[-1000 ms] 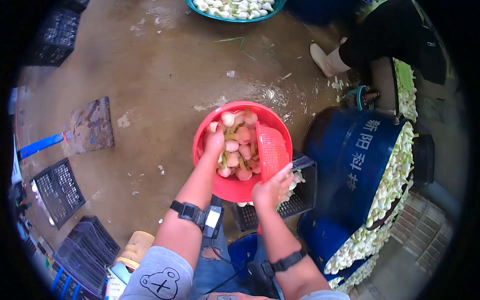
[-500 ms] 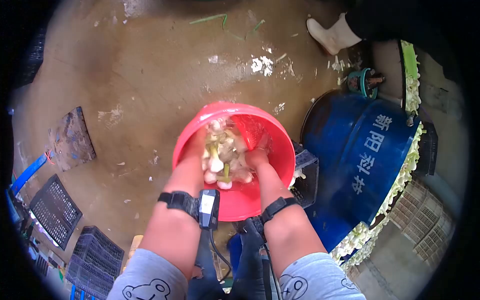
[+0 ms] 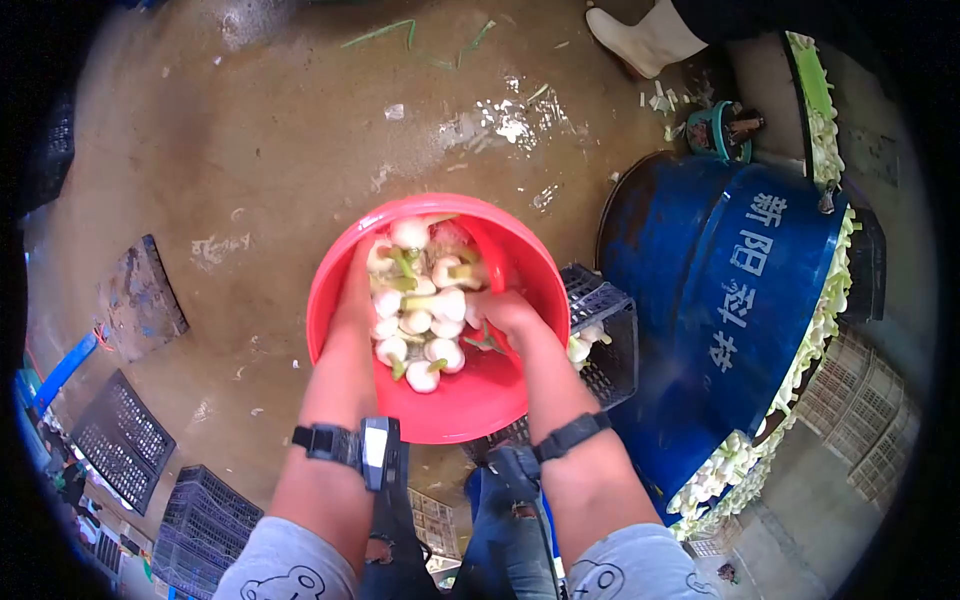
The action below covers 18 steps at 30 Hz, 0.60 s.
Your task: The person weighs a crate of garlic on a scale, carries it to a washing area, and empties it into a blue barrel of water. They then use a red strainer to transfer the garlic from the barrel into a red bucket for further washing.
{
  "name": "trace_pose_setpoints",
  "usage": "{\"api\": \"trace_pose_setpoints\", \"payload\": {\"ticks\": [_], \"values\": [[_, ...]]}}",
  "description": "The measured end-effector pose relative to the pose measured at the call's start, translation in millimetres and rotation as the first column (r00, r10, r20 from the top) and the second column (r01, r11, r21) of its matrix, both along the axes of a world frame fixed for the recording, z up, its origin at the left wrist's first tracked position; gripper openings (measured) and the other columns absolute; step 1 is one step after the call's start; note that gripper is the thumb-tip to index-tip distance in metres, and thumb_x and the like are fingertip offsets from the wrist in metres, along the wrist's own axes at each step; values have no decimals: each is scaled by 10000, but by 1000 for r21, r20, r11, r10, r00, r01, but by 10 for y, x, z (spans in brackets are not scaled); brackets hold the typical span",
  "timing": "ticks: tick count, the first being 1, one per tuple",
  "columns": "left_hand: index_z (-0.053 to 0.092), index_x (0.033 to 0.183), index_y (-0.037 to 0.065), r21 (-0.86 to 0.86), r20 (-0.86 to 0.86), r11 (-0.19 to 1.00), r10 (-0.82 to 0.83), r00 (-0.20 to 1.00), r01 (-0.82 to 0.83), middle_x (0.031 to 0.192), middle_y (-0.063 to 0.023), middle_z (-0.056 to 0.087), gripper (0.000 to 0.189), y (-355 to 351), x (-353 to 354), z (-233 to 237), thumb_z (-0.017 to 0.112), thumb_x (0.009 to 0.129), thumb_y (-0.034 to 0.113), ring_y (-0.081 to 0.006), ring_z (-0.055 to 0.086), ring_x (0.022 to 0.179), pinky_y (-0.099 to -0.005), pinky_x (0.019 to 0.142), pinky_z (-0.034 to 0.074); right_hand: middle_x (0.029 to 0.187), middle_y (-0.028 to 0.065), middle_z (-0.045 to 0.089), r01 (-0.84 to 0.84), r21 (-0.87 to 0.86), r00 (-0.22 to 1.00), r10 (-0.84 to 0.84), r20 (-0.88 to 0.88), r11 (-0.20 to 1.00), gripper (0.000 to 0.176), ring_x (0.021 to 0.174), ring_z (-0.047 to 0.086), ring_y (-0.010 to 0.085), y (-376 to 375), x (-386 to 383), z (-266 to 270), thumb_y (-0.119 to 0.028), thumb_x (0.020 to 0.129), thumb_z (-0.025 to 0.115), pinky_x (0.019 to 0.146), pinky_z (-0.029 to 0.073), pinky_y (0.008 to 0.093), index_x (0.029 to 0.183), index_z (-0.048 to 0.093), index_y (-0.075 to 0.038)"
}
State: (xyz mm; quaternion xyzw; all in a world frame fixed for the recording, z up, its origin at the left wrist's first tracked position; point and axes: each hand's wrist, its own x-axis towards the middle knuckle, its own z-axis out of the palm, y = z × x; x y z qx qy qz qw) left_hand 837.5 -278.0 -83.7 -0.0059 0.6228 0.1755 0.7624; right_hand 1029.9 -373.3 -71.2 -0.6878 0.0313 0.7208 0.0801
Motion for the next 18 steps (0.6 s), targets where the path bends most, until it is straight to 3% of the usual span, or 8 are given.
{"api": "trace_pose_setpoints", "payload": {"ticks": [1,4,5,8,9,13,16,18], "values": [[516,1208,95,-11,-5,1000,7,1000,-7,1172,-124,546,683,-94,-37,-140,565,736,587,-244,564,1014,-374,867,463,994,113,560,5,-85,992,-15,-128,996,788,869,579,257,-49,-14,-143,12,693,536,649,510,413,1354,129,-125],[531,1180,122,-10,19,999,-43,999,44,1181,-90,548,611,-270,-144,-875,561,747,551,-247,556,1018,-383,874,455,910,123,576,31,94,991,-19,-130,995,812,795,585,246,-283,9,-312,5,669,535,639,504,376,1359,117,-86],[537,1170,130,-3,29,998,-65,997,65,1184,-79,548,587,-264,-144,-955,560,750,540,-248,553,1019,-386,877,452,901,126,571,28,35,987,-33,159,999,829,756,584,237,-161,-148,44,24,663,535,679,497,355,1367,111,-80],[515,1198,146,-119,245,992,60,968,-32,1209,-65,534,579,-286,-141,-513,549,760,522,-256,534,1053,-404,895,440,998,100,549,-24,219,961,-38,274,975,600,876,562,213,-181,-187,555,15,708,544,673,503,318,1266,326,-27],[468,1248,137,-72,213,996,71,974,-56,1239,-61,510,565,-243,-89,-98,508,804,483,-252,503,1100,-400,933,411,1078,107,506,-34,331,947,-75,311,943,745,936,539,212,-278,-183,598,42,701,556,771,472,297,1329,171,-62],[375,1320,92,279,212,949,91,973,-150,1308,-91,444,545,-393,-38,588,438,871,393,-243,443,1184,-376,999,349,1255,138,395,-122,492,930,-73,360,862,744,1175,394,219,-421,-229,1138,-33,789,583,1006,297,297,1363,109,-23],[379,1308,58,321,322,929,77,944,-186,1296,-96,451,547,-574,-254,646,444,869,379,-241,438,1192,-379,995,358,1228,132,424,-203,528,928,-11,373,825,770,1145,426,213,-689,-283,1307,-19,782,561,979,332,297,1380,76,-35],[383,1295,39,394,323,902,42,946,-175,1262,-115,477,542,-603,-274,840,446,866,365,-244,460,1170,-371,977,380,889,48,487,-120,543,936,-88,341,831,270,889,494,164,-689,-360,1621,7,719,582,816,411,287,970,489,-36]]}}
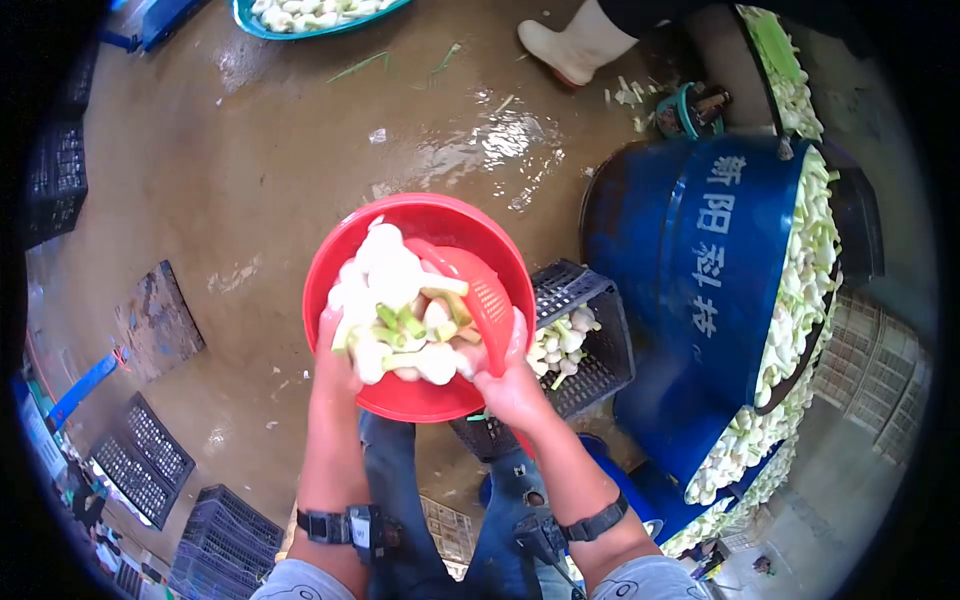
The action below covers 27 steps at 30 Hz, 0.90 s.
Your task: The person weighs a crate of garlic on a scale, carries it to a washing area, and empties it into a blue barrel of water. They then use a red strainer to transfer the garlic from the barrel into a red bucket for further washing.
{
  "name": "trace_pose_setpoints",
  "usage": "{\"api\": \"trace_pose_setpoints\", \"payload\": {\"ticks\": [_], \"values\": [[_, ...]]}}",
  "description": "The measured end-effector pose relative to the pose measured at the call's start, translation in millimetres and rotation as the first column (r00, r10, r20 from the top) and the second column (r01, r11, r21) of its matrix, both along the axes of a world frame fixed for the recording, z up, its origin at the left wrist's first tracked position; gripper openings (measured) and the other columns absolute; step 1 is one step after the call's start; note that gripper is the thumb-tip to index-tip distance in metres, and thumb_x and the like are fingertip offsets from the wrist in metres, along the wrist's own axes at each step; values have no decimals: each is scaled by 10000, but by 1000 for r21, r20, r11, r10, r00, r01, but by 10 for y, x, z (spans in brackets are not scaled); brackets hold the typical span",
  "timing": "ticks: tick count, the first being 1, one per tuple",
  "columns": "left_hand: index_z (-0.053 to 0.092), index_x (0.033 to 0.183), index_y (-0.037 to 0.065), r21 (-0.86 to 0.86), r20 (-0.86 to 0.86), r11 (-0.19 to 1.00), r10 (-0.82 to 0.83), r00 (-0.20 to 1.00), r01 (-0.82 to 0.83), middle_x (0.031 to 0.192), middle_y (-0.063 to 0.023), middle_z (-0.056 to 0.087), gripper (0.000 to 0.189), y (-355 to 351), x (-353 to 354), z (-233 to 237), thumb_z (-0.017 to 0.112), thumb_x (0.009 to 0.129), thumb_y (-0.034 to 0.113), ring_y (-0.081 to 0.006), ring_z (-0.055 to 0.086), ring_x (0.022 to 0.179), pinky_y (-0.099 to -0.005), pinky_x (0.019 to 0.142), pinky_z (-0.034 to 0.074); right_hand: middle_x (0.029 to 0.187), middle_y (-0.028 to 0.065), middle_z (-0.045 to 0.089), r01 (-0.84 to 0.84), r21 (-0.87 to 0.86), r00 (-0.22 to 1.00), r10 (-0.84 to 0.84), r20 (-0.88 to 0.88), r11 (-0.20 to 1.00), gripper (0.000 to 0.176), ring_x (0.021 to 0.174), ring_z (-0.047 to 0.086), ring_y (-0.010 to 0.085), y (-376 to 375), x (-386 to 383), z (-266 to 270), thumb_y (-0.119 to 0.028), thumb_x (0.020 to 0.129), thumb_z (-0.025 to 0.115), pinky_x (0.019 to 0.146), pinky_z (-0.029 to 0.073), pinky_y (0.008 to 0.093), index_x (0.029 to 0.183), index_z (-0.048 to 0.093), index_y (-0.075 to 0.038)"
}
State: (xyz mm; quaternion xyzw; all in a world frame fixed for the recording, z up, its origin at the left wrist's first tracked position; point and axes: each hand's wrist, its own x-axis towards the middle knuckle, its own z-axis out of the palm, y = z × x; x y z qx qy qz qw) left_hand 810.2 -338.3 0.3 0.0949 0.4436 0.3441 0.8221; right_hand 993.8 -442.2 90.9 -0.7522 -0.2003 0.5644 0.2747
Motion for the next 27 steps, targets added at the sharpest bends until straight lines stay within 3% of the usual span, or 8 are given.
{"api": "trace_pose_setpoints", "payload": {"ticks": [1,10,13,16,19,21,24,27], "values": [[380,1296,38,46,-39,999,-13,999,15,1244,-122,491,547,-49,4,67,442,864,368,-246,473,1157,-368,972,388,1166,158,477,-24,-80,1000,23,-17,996,860,1057,504,253,-42,18,72,29,730,526,910,393,308,1399,-9,-48],[213,1386,66,160,-158,962,-195,968,220,1320,-150,382,878,-597,273,1520,592,722,497,-297,426,1192,-427,986,370,1322,203,320,47,139,998,-53,43,989,850,1262,326,275,-1001,85,1004,10,718,500,1018,275,338,1397,-7,-54],[230,1368,-2,52,-182,975,-204,962,216,1297,-162,400,962,-1061,456,1786,670,668,489,-269,435,1185,-388,983,371,1335,204,294,-313,48,901,280,330,949,840,1273,309,268,-1570,224,1406,14,717,490,1028,262,353,1396,1,-60],[242,1365,-9,-35,-66,962,-273,960,271,1287,-157,418,852,-1472,751,1859,616,706,382,-262,452,1175,-377,978,379,1359,114,237,451,-116,877,-463,-131,885,853,1255,323,251,-1917,296,1720,-4,683,571,1034,282,356,1397,110,-73],[230,1375,-16,-154,10,928,-341,940,338,1299,-150,414,790,-1917,1015,1319,576,725,271,-230,448,1175,-352,994,347,1346,105,280,419,-96,908,-413,73,903,802,1240,345,223,-2213,534,1491,-36,730,605,1043,262,345,1387,146,-74],[217,1389,-2,-199,-178,854,-513,840,480,1305,-150,416,639,-2168,1233,768,511,850,177,-189,427,1180,-301,982,328,1349,183,307,154,-154,859,-55,508,976,715,1281,283,299,-2503,665,901,-63,769,587,1068,196,341,1371,204,-28],[209,1386,-8,-114,-641,762,-547,538,638,1263,-165,452,646,-2413,1364,328,519,896,277,-186,470,1114,-273,930,364,1376,281,197,440,-249,645,-110,756,863,833,1255,275,424,-2397,753,-138,-1,736,564,1055,236,397,1393,52,1],[348,1317,-21,-181,-351,741,-663,661,647,1249,-154,487,504,-2276,1153,666,527,903,205,-203,481,1130,-285,953,369,1388,292,133,591,-273,595,-182,783,759,858,1258,254,437,-2234,812,-453,12,739,558,1043,249,406,1397,8,-13]]}}
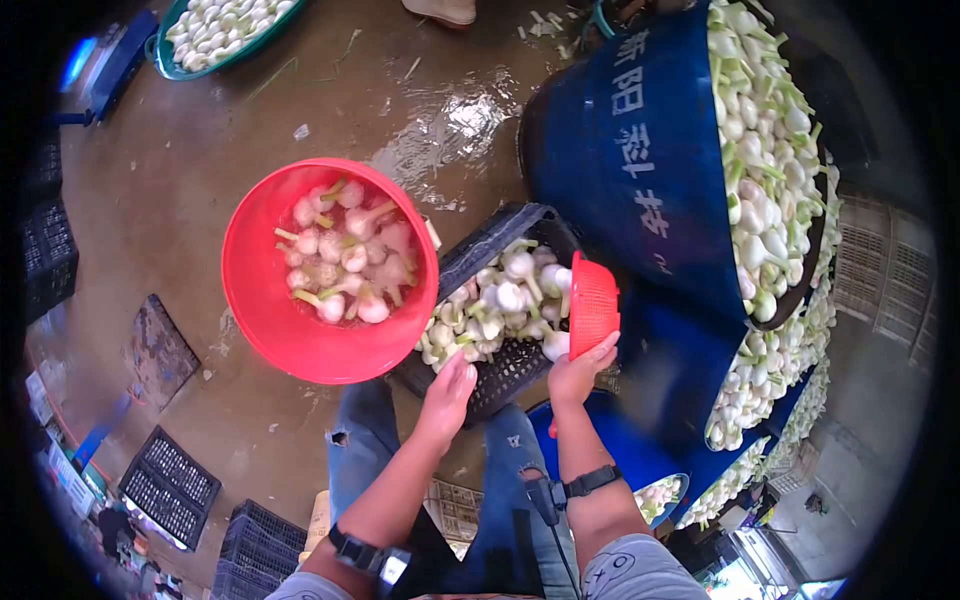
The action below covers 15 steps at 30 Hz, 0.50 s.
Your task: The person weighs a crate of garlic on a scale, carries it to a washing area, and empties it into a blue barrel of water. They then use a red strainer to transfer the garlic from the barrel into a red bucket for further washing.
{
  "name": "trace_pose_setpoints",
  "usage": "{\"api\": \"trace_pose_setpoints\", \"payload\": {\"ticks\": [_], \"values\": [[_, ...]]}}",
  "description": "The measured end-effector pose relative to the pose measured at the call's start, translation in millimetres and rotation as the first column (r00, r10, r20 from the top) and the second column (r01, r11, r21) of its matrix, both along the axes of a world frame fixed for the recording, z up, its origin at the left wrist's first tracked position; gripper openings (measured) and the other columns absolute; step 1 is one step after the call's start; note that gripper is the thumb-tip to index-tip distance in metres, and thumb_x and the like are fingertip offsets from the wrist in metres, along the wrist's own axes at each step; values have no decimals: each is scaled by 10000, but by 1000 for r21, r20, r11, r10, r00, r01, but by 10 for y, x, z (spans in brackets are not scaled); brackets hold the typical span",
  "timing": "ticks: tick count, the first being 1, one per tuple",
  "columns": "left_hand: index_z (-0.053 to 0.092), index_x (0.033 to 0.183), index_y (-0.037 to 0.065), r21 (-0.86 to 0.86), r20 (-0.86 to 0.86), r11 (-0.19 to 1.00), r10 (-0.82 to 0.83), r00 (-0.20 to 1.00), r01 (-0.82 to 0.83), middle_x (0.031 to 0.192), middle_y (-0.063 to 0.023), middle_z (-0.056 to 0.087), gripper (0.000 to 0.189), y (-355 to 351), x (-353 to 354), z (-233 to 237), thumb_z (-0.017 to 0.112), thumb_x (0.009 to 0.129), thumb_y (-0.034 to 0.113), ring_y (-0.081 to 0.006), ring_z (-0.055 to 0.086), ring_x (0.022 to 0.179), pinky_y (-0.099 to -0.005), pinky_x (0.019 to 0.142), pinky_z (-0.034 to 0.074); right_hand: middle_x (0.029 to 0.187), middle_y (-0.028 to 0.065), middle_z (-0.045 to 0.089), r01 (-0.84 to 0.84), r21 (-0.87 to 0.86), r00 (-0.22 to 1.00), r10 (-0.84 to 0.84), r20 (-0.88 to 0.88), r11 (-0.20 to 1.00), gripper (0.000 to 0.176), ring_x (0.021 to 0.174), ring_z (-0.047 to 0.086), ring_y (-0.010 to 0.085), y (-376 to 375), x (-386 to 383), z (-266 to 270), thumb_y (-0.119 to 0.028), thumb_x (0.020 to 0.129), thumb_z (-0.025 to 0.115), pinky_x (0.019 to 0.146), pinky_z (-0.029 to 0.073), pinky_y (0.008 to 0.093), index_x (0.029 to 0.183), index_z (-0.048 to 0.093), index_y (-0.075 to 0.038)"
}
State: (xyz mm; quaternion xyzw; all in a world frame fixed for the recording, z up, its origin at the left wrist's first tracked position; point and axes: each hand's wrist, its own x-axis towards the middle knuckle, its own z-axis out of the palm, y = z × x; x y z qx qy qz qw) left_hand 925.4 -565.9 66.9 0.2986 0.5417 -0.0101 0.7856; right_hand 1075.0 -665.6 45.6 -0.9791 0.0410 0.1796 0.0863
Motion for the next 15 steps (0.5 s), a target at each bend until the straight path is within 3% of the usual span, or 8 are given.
{"api": "trace_pose_setpoints", "payload": {"ticks": [3,5,7,8,9,11,13,15], "values": [[495,1187,-22,120,45,992,-41,998,36,1097,-112,587,353,246,-492,163,540,893,169,-155,561,974,-262,857,433,1374,302,147,-136,15,962,128,243,991,844,1273,198,435,-236,-64,-59,33,749,556,1043,240,427,1397,17,-16],[563,1084,0,214,-65,973,99,993,-83,926,-67,628,254,548,-716,256,545,888,160,-112,573,815,-235,750,458,1376,305,157,-221,-57,916,227,331,974,838,1273,238,425,-301,-128,86,38,745,543,1049,241,418,1394,15,7],[567,1085,20,255,-160,936,289,944,-243,909,-52,614,253,933,-906,298,552,883,171,-113,560,788,-225,715,450,1373,287,182,-242,258,941,162,298,935,811,1274,266,370,-100,-246,439,54,746,529,1058,218,411,1388,34,27],[560,1095,23,307,-175,903,363,915,-300,927,-51,607,269,1109,-1020,230,549,884,189,-116,557,807,-235,727,447,1368,260,217,-211,492,966,102,239,845,798,1267,284,329,109,-343,640,60,746,525,1055,217,392,1383,46,34],[554,1105,27,355,-190,868,431,882,-348,945,-50,600,285,1280,-1121,161,546,886,208,-119,554,826,-245,738,444,1353,239,264,-48,632,999,21,50,773,795,1244,328,306,330,-481,877,59,747,535,1034,253,375,1378,52,35],[521,1137,-8,354,-245,851,484,840,-387,998,-53,569,316,1697,-1190,89,531,895,195,-101,528,897,-230,778,423,1349,248,285,-191,706,963,269,1,682,743,1204,383,332,823,-725,1169,40,755,538,1002,309,385,1363,110,52],[475,1194,-29,357,-259,810,564,784,-465,1096,-101,550,419,2031,-1129,-104,534,886,249,-147,522,979,-286,829,418,1356,273,270,-655,504,681,729,72,563,743,1180,401,374,1591,-802,1331,21,730,575,936,390,419,1360,181,21],[422,1245,-46,338,-243,819,551,798,-463,1197,-146,509,498,2316,-1056,-424,536,876,267,-201,499,1073,-330,891,397,1367,293,240,-797,282,557,830,2,534,809,1181,362,452,2016,-970,1017,-36,680,653,876,435,465,1372,238,-87]]}}
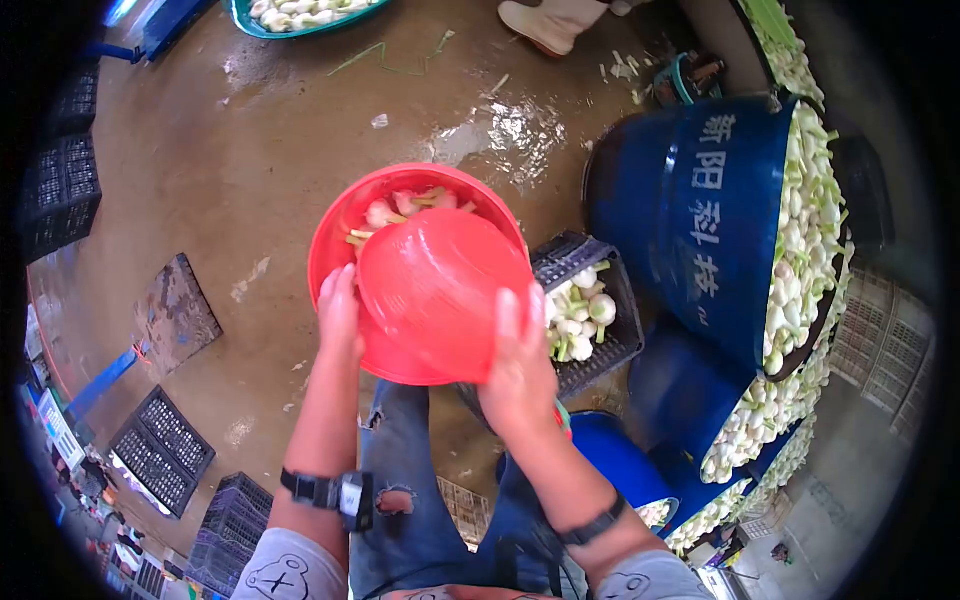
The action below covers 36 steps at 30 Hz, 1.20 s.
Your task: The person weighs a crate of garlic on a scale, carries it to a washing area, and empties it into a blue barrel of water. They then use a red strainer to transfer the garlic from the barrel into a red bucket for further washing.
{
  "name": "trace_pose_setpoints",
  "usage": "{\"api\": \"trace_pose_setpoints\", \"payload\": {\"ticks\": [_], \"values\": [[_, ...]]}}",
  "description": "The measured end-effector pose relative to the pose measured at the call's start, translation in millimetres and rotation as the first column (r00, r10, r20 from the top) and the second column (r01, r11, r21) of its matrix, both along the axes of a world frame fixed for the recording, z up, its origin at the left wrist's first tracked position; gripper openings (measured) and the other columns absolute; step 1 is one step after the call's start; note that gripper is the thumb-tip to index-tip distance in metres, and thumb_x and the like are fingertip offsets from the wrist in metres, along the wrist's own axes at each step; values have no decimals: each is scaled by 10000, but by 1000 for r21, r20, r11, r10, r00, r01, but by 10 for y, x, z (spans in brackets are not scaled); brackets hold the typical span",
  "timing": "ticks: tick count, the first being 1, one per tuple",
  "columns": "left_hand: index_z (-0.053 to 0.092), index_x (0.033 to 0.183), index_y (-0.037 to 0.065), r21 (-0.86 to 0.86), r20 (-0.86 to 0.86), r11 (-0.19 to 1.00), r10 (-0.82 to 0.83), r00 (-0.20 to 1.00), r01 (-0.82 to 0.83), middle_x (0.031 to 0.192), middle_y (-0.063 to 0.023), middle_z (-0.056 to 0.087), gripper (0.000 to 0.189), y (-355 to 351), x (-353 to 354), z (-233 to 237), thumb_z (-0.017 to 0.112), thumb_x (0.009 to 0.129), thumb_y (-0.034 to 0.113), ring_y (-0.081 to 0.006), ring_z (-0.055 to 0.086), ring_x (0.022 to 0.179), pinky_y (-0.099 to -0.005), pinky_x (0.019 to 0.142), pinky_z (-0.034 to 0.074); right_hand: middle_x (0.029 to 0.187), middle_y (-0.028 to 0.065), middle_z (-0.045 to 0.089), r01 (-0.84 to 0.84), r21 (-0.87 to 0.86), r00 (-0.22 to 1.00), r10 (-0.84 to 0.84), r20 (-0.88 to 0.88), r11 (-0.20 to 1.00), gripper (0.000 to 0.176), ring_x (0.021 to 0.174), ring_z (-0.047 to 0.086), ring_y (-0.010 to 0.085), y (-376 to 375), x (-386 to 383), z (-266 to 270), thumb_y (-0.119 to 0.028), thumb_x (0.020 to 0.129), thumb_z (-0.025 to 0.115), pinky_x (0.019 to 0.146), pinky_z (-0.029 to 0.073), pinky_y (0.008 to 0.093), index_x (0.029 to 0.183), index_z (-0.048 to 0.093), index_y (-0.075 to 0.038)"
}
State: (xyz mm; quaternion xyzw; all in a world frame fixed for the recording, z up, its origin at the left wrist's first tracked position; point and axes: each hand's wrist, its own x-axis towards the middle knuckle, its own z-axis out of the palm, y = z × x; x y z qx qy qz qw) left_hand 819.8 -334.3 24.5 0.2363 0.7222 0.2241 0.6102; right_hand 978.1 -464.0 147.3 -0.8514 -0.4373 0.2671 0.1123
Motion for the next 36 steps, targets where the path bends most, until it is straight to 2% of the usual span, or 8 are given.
{"api": "trace_pose_setpoints", "payload": {"ticks": [2,7,9,16,19,22,24,36], "values": [[396,1266,-56,34,-83,999,35,996,-32,1250,-189,476,509,176,89,-390,523,878,249,-268,476,1133,-338,917,390,1383,270,237,-184,-27,931,183,316,983,739,1151,389,449,295,-128,-547,-23,711,564,818,473,470,1371,253,-143],[339,1321,-9,-186,158,967,207,966,-176,1258,-114,483,594,305,76,-1058,412,918,421,-210,496,1117,-328,920,407,1416,245,182,-159,-135,939,192,284,978,705,1160,379,467,597,-388,-1346,-46,731,533,757,503,473,1361,292,-252],[444,1256,21,-266,-116,964,-29,993,-3,1209,-109,541,566,357,93,-1242,381,905,461,-237,527,1093,-341,915,404,1432,228,161,-158,-281,914,248,320,946,799,1116,435,462,717,-380,-1613,-67,718,561,745,513,466,1396,202,-288],[443,1290,79,-206,-197,979,-44,979,3,1244,-132,508,691,258,52,-1874,406,843,604,-243,505,1105,-339,882,425,1417,222,237,48,-713,997,-79,-10,700,887,1050,559,331,1149,79,-2240,-153,783,529,880,466,381,1416,-87,-237],[451,1282,86,-274,-96,962,-28,995,0,1236,-129,514,677,259,39,-1843,432,833,592,-240,510,1098,-341,879,431,1269,212,460,39,-520,978,-140,-156,853,776,1001,584,272,924,309,-2600,-144,774,541,869,460,365,1421,114,-138],[459,1273,92,-344,3,939,-8,1000,9,1227,-125,519,663,257,31,-1816,457,824,580,-237,516,1091,-343,875,437,1046,151,593,-18,-763,808,-440,-392,646,731,911,587,249,905,486,-2745,-215,730,620,751,480,395,1371,271,-168],[465,1268,97,-381,76,924,0,997,29,1222,-123,523,654,263,30,-1792,474,817,571,-235,520,1087,-344,873,441,826,87,622,293,-604,426,-667,-612,741,406,750,591,210,739,534,-2696,-172,741,574,606,475,362,1140,527,-109],[525,1230,117,-604,255,765,-79,964,222,1216,-87,521,625,246,-92,-1814,591,758,522,-200,499,1071,-342,885,403,821,102,623,-269,-809,746,-418,-519,522,239,674,593,223,933,573,-2092,-177,784,495,553,486,356,966,593,-58]]}}
